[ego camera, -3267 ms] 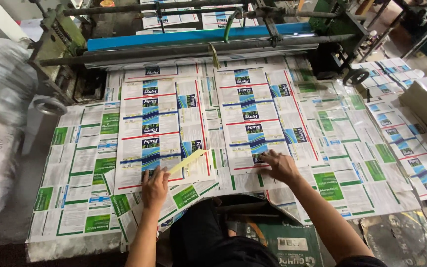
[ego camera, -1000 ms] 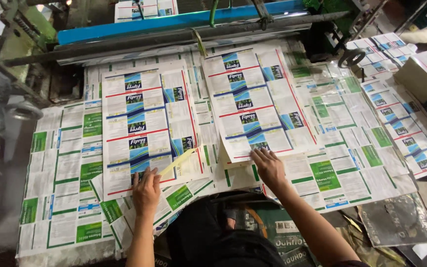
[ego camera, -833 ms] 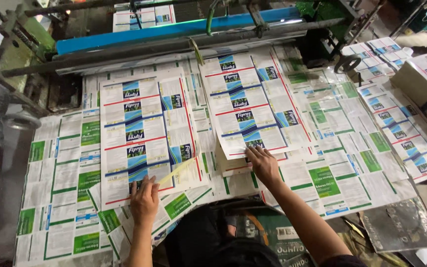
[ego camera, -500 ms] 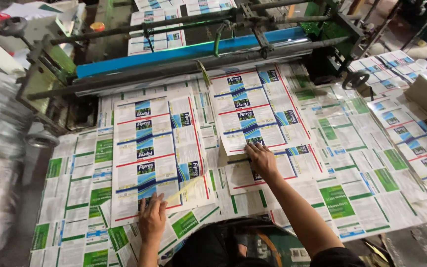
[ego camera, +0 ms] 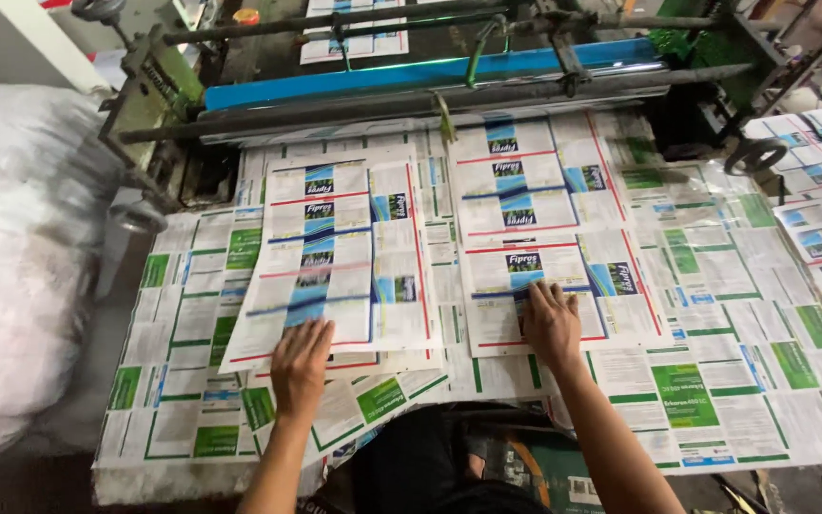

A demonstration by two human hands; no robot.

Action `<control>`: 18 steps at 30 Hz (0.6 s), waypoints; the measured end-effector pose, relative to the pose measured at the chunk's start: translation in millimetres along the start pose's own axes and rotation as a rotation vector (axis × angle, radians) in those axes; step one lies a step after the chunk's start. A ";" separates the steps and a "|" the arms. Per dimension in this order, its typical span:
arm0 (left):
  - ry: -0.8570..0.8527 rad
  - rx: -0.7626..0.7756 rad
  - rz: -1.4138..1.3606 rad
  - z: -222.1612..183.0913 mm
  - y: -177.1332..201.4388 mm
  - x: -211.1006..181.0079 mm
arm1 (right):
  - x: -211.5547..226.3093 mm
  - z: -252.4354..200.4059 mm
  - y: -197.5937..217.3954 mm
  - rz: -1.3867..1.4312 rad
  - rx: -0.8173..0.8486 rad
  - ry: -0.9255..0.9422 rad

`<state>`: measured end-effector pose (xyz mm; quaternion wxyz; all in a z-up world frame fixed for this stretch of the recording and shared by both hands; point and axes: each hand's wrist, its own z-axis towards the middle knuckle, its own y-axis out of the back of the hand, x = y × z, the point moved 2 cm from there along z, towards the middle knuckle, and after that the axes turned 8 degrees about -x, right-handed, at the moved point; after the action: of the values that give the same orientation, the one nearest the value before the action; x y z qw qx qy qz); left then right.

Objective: Picking printed paper sheets from a machine tray and stacking them neatly.

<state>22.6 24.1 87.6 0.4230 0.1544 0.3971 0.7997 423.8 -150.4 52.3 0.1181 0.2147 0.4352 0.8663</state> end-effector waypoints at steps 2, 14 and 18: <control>0.005 -0.159 0.048 -0.6 -3.4 -8.3 | 3.6 -1.9 4.7 0.017 -0.050 0.001; 0.047 0.055 -0.057 -21.1 -88.9 34.1 | 4.4 -6.6 1.2 -0.022 -0.104 0.008; 0.037 0.048 -0.065 0.0 -88.4 39.6 | 5.8 -6.9 0.9 -0.041 -0.107 -0.010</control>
<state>48.1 84.6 16.5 0.4374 0.1366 0.4289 0.7785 415.4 -153.5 50.9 0.1490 0.2033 0.3921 0.8847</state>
